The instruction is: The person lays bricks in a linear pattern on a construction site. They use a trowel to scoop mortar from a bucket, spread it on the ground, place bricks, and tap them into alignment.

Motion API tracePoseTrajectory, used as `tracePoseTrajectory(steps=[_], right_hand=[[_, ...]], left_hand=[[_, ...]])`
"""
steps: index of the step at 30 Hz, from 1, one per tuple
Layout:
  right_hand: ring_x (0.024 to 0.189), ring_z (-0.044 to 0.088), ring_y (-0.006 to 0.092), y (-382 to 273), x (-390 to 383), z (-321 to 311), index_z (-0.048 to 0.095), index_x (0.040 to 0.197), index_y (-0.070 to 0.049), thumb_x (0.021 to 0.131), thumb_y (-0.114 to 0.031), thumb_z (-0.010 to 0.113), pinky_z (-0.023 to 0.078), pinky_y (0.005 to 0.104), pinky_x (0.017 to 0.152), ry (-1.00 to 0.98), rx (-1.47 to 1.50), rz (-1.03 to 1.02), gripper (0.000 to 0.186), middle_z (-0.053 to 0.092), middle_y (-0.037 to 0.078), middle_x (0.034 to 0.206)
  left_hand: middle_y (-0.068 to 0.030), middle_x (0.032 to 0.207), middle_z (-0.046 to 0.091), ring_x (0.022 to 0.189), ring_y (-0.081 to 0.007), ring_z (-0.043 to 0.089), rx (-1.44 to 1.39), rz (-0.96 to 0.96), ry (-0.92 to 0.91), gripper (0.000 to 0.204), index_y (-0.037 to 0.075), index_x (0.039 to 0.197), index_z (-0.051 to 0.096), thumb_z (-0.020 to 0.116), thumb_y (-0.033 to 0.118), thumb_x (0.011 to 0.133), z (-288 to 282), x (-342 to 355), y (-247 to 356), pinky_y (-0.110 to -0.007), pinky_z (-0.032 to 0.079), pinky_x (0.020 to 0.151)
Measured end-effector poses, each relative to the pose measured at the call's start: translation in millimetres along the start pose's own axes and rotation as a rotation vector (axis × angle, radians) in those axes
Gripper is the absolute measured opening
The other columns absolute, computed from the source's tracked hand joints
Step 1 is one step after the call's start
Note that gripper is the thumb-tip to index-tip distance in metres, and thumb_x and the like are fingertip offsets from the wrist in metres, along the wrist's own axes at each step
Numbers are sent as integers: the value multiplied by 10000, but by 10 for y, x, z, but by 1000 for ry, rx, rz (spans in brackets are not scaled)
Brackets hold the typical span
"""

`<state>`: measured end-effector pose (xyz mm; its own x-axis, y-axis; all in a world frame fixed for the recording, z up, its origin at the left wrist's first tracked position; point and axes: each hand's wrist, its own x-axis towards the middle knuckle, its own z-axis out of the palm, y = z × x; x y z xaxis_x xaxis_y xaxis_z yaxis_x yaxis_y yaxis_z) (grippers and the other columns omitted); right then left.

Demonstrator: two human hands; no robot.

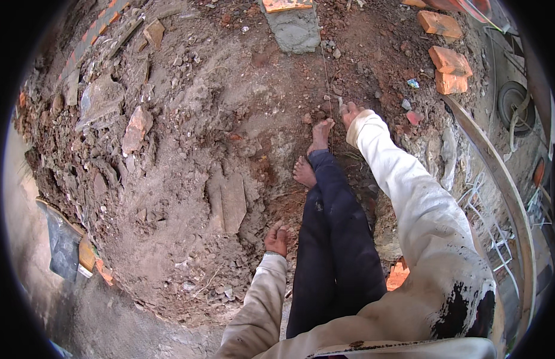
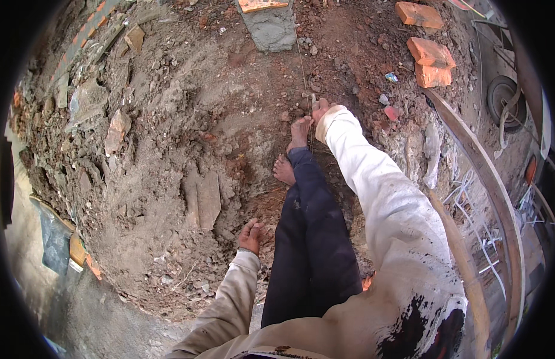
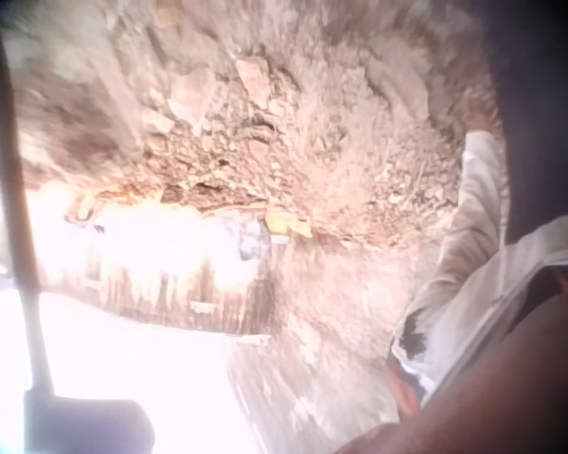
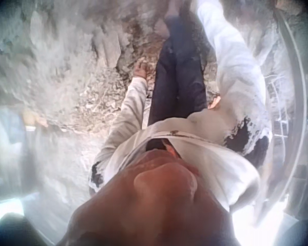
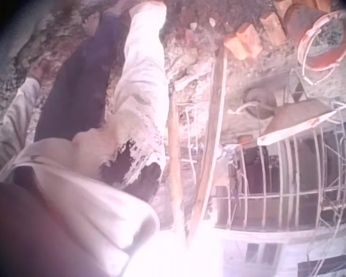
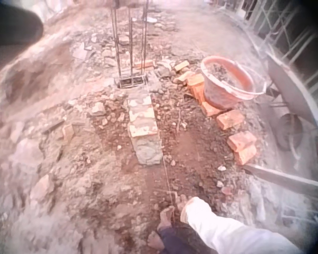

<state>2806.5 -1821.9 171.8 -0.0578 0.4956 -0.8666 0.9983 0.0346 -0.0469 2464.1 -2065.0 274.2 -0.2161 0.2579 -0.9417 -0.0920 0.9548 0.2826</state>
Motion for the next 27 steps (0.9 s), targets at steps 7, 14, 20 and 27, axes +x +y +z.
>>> tracePoseTrajectory(steps=[7, 14, 20, 27], right_hand=[[1111, 489, 335, -170, -270, 130, 353, 1276, -24, 825, -274, 490, 427, 382, 904, -20, 118, 202, 534, 418, 186, 1253], [1024, 535, 384, -363, -969, 672, 421, 1178, -3, 770, -220, 544, 454, 434, 850, 185, 589, 250, 478, 451, 230, 1196], [1022, 528, 412, -425, -872, 1074, 361, 1159, -27, 743, -198, 609, 460, 448, 832, 59, 821, 421, 514, 440, 237, 1156], [1006, 515, 457, -818, -657, 1206, 362, 1122, -20, 769, -164, 580, 450, 482, 833, 132, 990, 431, 439, 424, 280, 1165]], left_hand=[[-93, 978, 624, 775, -128, 585, 141, 6, -105, 370, -7, 1191, 478, 547, 193, 887, 223, -41, 183, -230, 464, 625], [-68, 969, 624, 777, -120, 590, 208, 103, -107, 370, 3, 1185, 485, 562, 196, 879, 9, 105, 151, -246, 490, 675], [-66, 972, 610, 768, -108, 576, 309, 218, -178, 373, -1, 1180, 496, 595, 164, 860, 350, 496, 159, -230, 479, 690], [-50, 985, 614, 769, -87, 570, 199, 208, -218, 371, 0, 1186, 501, 591, 148, 859, 848, 648, 279, -219, 473, 701]])
